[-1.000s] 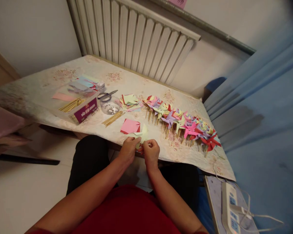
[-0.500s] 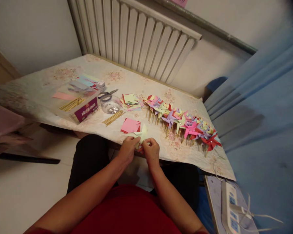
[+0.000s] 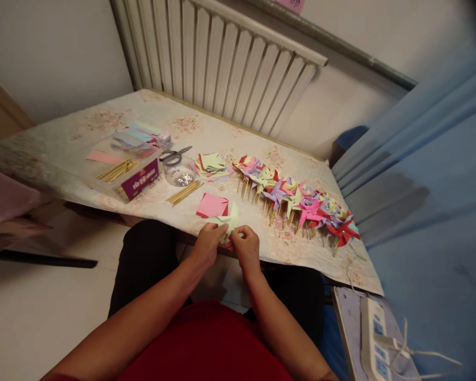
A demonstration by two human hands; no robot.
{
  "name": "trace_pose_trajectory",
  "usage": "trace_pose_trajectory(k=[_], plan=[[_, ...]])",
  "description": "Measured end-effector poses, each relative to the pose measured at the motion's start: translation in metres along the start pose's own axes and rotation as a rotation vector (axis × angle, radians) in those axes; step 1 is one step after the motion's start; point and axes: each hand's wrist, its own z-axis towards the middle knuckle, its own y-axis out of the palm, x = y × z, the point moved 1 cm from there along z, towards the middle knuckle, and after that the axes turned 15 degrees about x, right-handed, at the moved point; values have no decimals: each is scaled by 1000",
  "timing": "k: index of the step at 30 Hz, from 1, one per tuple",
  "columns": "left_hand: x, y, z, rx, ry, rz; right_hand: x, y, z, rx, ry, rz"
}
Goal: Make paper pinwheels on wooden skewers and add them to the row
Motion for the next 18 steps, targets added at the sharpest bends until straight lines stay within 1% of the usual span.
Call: trace_pose_trajectory(k=[4, 8, 13, 15, 18], plan=[[0, 0, 1, -8, 2, 2, 0, 0, 1, -6, -1, -5], [-2, -1, 3, 10, 17, 21, 1, 0, 1, 6, -1, -15], [-8, -5, 14, 19, 8, 18, 7, -1, -1, 20, -43, -33], [-8, -7, 21, 33, 17, 20, 10, -3, 0, 76, -61, -9], [-3, -10, 34, 36, 4, 15, 11, -9, 5, 198, -80, 25]])
